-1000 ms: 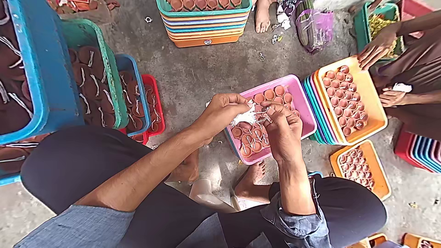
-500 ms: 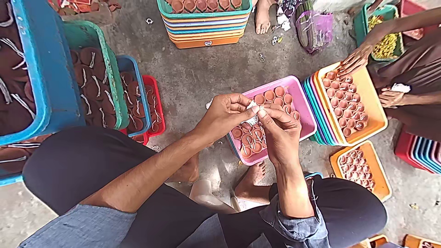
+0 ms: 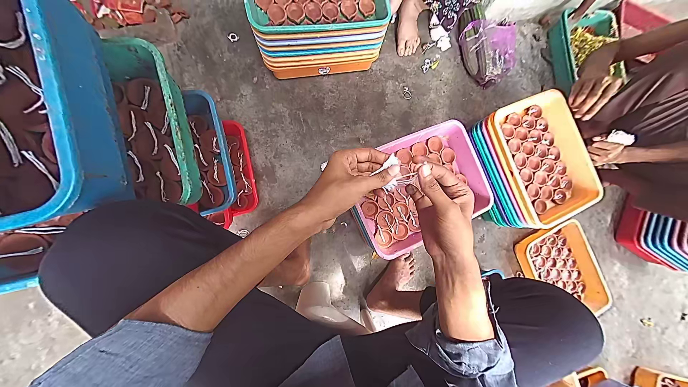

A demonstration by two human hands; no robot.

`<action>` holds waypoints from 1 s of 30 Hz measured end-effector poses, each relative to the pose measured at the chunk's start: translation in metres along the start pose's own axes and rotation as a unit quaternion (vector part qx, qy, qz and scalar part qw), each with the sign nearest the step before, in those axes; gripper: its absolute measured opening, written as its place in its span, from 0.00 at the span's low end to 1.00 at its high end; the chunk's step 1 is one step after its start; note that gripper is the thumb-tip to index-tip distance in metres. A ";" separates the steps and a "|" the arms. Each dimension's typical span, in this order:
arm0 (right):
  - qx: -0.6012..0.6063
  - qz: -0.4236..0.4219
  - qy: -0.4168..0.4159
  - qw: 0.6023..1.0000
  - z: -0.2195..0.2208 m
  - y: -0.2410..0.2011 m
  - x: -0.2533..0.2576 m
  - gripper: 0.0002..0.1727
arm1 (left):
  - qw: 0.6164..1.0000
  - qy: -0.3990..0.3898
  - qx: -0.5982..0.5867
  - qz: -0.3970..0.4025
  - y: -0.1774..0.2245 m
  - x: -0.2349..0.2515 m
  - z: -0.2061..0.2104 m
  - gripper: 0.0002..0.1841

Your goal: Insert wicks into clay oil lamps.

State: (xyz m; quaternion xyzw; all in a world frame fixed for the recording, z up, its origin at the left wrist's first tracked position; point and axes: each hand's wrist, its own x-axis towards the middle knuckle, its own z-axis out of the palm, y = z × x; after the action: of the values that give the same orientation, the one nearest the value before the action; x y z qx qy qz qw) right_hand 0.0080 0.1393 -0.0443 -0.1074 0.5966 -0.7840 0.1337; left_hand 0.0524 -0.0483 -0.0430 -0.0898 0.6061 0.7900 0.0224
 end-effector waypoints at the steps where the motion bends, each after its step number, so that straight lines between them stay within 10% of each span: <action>1: 0.002 0.001 0.003 1.000 -0.002 -0.002 0.001 0.09 | 1.000 0.012 0.003 0.006 0.001 0.001 -0.002 0.11; 6: -0.012 -0.020 0.001 1.000 -0.014 -0.007 0.006 0.09 | 0.998 0.040 -0.010 0.038 0.010 0.003 -0.009 0.10; 16: -0.169 -0.112 -0.109 0.973 -0.008 -0.009 0.003 0.07 | 0.982 -0.171 0.045 0.065 0.012 -0.005 -0.003 0.05; 30: 0.017 -0.032 -0.082 0.996 -0.013 -0.010 0.003 0.08 | 0.974 -0.200 0.082 0.063 0.012 -0.003 -0.008 0.07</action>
State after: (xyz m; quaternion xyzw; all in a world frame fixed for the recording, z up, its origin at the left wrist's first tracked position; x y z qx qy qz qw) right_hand 0.0006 0.1524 -0.0378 -0.1879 0.5664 -0.7865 0.1593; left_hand 0.0548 -0.0586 -0.0329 0.1103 0.6564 0.7396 0.1000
